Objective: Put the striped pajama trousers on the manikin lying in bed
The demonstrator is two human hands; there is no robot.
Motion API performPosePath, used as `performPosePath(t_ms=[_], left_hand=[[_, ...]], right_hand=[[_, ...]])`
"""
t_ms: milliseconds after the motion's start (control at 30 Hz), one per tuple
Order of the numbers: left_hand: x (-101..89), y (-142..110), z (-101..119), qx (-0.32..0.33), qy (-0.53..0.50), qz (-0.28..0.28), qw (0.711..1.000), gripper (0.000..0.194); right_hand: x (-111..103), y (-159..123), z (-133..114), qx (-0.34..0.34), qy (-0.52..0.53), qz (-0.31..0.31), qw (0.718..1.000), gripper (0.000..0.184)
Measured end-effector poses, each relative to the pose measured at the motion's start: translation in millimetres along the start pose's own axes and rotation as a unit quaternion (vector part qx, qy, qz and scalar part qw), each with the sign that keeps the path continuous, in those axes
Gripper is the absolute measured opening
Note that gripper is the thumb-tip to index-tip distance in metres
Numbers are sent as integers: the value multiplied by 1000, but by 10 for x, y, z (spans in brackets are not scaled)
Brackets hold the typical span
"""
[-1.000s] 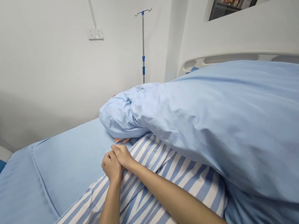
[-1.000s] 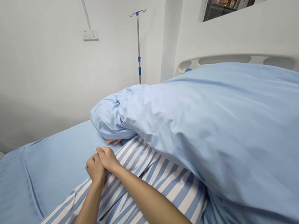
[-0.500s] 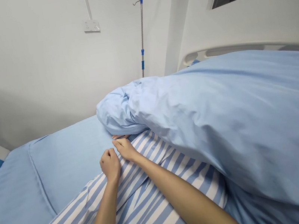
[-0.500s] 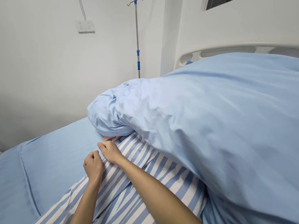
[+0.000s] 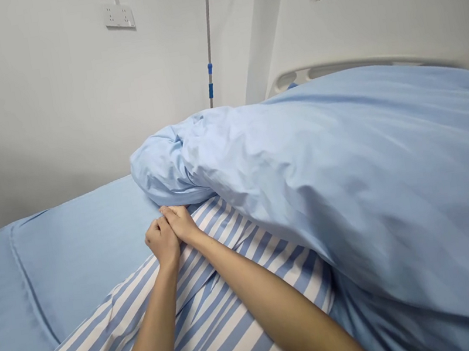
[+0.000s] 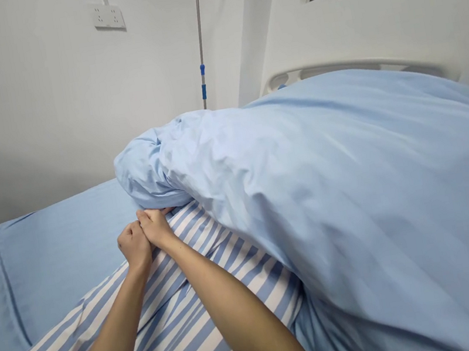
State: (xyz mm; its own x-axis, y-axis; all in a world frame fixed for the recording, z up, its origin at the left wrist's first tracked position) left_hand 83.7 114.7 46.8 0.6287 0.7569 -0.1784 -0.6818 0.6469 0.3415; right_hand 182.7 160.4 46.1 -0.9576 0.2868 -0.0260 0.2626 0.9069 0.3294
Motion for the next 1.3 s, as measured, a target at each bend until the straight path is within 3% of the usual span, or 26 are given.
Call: performPosePath(t_ms=[133, 333, 433, 700, 900, 1100, 1200, 1300], left_hand=[[40, 17, -24, 14, 28, -23, 999, 33], [107, -6, 23, 38, 75, -63, 994, 34], [104, -15, 39, 44, 90, -58, 993, 33], [118, -23, 42, 55, 86, -51, 993, 32], [219, 23, 116, 7, 35, -91, 995, 29], [312, 171, 401, -67, -139, -31, 988, 24], [350, 127, 306, -54, -83, -14, 995, 25], [448, 12, 118, -8, 63, -69, 996, 30]], right_hand=[[-15, 29, -30, -9, -55, 4, 998, 38], [-176, 35, -511, -132, -138, -8, 982, 37], [-245, 57, -609, -155, -144, -20, 977, 37], [-191, 84, -120, -97, -156, -76, 980, 33], [-222, 125, -98, -89, -128, -58, 986, 41], [-273, 173, -75, -63, -84, -29, 994, 40], [-308, 200, -42, -49, -56, -7, 997, 40], [-355, 229, 6, -40, -48, 22, 998, 41]])
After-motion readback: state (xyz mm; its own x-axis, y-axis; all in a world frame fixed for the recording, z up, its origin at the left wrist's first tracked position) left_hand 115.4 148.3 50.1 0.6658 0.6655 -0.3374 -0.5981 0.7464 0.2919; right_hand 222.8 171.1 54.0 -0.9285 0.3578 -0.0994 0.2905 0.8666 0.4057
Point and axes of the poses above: each hand's wrist, its own y-axis towards the middle knuckle, its own x-axis out of the palm, z = x × y, the point moved 8 cm from there along y, towards the middle knuckle, and after that the axes turned 14 degrees about z, right-handed, at the moved point
